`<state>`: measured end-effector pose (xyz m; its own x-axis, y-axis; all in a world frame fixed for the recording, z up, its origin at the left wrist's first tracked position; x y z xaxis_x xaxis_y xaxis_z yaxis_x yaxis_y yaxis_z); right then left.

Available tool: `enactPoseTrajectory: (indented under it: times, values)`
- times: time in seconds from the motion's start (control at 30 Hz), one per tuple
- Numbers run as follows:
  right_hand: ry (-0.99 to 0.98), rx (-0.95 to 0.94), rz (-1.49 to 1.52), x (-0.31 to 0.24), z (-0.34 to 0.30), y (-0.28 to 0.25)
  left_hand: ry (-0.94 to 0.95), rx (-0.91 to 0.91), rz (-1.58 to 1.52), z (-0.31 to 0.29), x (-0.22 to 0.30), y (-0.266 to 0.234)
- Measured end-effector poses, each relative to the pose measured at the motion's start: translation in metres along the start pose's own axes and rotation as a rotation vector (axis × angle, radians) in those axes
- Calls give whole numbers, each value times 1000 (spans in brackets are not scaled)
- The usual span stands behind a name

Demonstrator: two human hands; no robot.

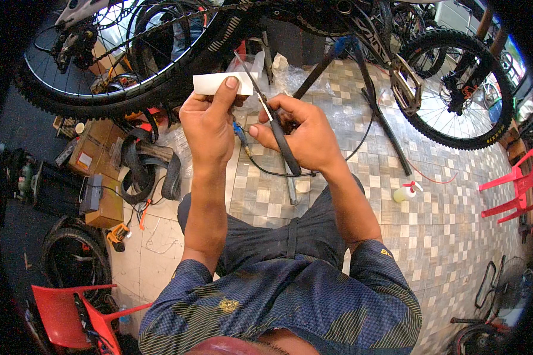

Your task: The person cuts a piece of white tape with scissors and applies it to the bicycle frame. They repeat this process, cutting and applying multiple pieces of tape to the frame.

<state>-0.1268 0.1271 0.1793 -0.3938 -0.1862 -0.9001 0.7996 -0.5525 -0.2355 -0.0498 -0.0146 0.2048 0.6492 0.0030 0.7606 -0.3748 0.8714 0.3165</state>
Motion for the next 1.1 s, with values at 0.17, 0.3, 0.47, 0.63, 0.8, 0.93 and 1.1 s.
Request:
enactPoseTrajectory:
  times: [0.17, 0.3, 0.47, 0.63, 0.8, 0.93, 1.1]
  values:
    - [-36, -37, -55, -6, 3, -5, -33, -34, -2, 3, 0, -3]
    - [-39, -51, -46, -7, 4, -7, -64, -60, 32, 6, 0, -6]
    - [29, -93, -58, -8, 3, -12, -103, -90, 50, 10, 0, -8]
    - [-12, -107, -89, -8, 5, -15, -117, -142, 108, 12, -1, -9]
    - [106, -110, -125, -1, 9, -19, -179, -133, 32, 17, -7, -14]
    - [148, -68, -143, 19, 7, -26, -196, -96, 35, 22, -24, -29]
    - [378, -158, -385, 105, -27, -53, -276, -90, 24, 11, -61, -52]
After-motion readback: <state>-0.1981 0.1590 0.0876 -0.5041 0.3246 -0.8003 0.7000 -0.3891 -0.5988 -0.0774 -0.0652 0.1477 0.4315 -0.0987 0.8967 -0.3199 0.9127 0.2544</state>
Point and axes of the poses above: each hand's wrist, its own z-axis towards the middle knuckle, its own y-axis out of the palm, x = y × z, the point moved 6 cm from there along z, towards the middle knuckle, and after that the axes turned 10 degrees about -x, right-handed, at the moved point
